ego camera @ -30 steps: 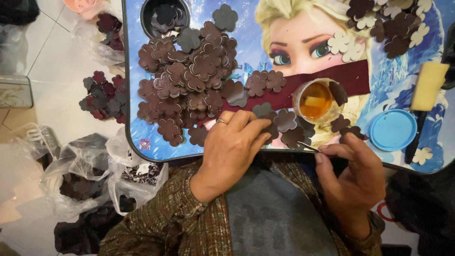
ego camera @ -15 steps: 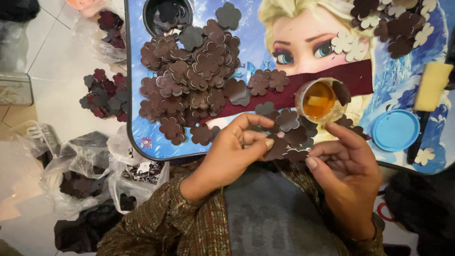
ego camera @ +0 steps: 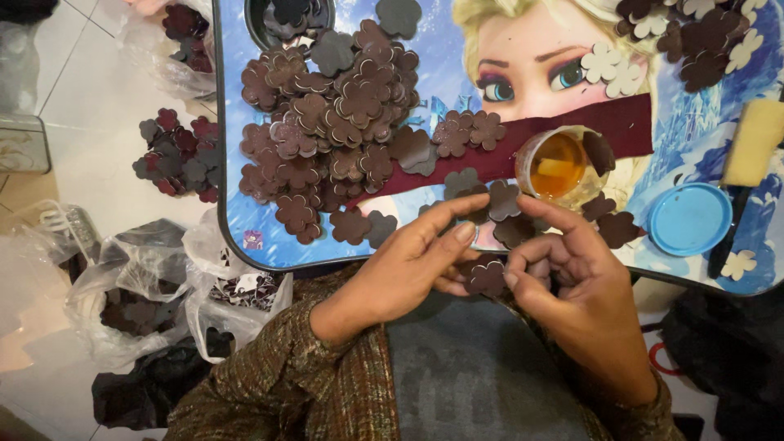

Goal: The person repeatedly picks up flower-shaped craft pieces, applies a yellow substance from a small container to their edges, and joins them together by hand. The person handles the pieces one at a time, pressing them to form small clusters.

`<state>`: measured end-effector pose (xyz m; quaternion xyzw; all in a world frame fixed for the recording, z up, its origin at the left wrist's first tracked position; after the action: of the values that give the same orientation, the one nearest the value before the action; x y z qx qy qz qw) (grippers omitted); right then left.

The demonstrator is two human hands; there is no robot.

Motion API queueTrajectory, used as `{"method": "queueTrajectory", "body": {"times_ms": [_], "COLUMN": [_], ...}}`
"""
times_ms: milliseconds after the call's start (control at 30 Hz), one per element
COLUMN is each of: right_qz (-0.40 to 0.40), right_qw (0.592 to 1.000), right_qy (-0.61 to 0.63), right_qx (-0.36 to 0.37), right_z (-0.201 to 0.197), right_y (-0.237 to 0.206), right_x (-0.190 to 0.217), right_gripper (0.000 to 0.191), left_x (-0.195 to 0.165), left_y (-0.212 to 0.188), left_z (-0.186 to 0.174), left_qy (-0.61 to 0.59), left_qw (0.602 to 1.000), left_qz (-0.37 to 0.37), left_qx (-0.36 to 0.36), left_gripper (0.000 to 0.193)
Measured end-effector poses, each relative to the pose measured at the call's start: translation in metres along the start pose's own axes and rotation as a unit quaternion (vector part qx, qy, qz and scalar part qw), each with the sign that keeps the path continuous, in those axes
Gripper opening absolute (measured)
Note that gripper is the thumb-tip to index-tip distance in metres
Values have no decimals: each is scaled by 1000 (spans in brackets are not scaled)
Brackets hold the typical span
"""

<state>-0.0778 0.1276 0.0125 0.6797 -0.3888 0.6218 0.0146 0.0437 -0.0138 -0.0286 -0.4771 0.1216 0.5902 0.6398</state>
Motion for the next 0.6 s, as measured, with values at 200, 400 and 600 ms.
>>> {"method": "queueTrajectory", "body": {"times_ms": [200, 400, 600], "right_qz": [2, -24, -26], "right_qw": [1000, 999, 999], "right_qy": [-26, -33, -35], "right_qx": [-2, -9, -6], "right_z": [2, 3, 4], "right_y": [2, 3, 4], "right_x": [-3, -7, -9], "right_gripper": [77, 77, 79], "left_x": [-4, -3, -1], "left_y": [0, -1, 1], "left_z": [1, 1, 1], "left_qy": [29, 8, 6], "left_qw": [1000, 1000, 1000], "left_qz": [8, -8, -18], "left_qx": [-7, -7, -12], "left_gripper": [57, 57, 58]}}
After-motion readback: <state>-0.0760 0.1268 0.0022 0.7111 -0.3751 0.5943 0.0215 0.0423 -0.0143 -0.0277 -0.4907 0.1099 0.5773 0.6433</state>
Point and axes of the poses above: each hand's wrist, its own y-axis towards the middle knuckle, its own z-axis out of the palm, x = y × z, the point moved 4 cm from there along y, towards the middle knuckle, and after that the axes turned 11 degrees about -y, right-handed, at the moved point
